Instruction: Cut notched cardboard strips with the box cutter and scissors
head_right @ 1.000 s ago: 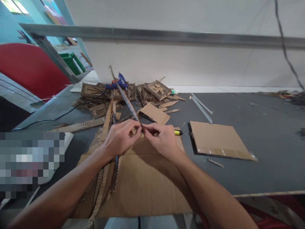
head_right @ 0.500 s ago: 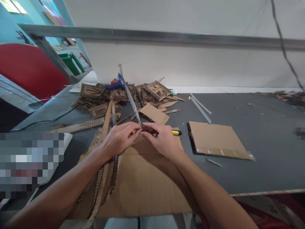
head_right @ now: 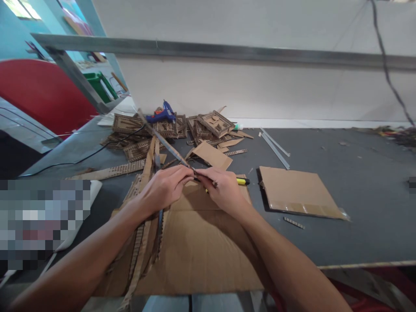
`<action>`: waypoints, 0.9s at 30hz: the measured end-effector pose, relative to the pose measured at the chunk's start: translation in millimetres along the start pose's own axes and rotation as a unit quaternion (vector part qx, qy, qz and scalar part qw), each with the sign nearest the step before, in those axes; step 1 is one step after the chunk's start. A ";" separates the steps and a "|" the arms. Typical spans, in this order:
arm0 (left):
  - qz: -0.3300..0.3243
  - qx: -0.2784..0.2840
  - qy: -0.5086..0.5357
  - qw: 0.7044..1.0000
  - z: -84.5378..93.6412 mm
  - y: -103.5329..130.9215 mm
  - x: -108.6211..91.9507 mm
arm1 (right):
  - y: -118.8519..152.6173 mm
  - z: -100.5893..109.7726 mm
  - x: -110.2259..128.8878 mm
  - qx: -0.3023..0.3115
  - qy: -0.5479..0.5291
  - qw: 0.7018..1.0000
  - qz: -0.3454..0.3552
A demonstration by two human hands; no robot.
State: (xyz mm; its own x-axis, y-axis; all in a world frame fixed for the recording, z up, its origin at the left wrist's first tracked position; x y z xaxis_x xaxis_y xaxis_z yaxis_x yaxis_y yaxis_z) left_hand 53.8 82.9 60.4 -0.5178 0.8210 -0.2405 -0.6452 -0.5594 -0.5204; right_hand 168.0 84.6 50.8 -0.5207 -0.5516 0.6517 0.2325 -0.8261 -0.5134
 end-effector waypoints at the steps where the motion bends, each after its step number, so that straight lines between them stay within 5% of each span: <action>1: 0.005 -0.001 0.003 1.000 0.4 0.1 1.1 | 0.1 0.9 -2.5 -0.001 -0.008 1.000 -0.002; 11: 0.024 -0.018 0.029 0.999 2.0 0.3 4.9 | 1.4 -2.7 -21.2 0.027 -0.060 0.996 -0.060; 20: 0.113 -0.112 0.070 0.985 15.2 7.0 18.1 | 7.7 -7.2 -36.6 -0.016 -0.185 0.972 -0.146; 23: 0.223 -0.168 0.174 0.944 18.7 16.2 46.4 | 10.3 -14.6 -48.0 -0.015 -0.310 0.929 -0.202; 27: 0.329 -0.230 0.358 0.843 7.8 26.7 83.0 | 11.0 -19.1 -53.0 0.000 -0.447 0.856 -0.260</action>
State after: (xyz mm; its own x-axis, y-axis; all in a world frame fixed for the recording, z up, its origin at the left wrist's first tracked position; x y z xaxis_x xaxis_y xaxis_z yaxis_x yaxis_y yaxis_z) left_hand -10.7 135.2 32.9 -0.1010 0.3000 -0.9486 0.0203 -0.9526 -0.3035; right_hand 182.5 107.0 -0.1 0.2830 0.0225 0.9588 0.1607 -0.9867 -0.0243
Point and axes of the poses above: each hand's wrist, its own y-axis away from the middle knuckle, its own z-axis out of the back of the hand, x = y × z, the point moved 10 cm from there along -y, towards the middle knuckle, and after that the axes turned 1 degree about -z, right-handed, at the moved point
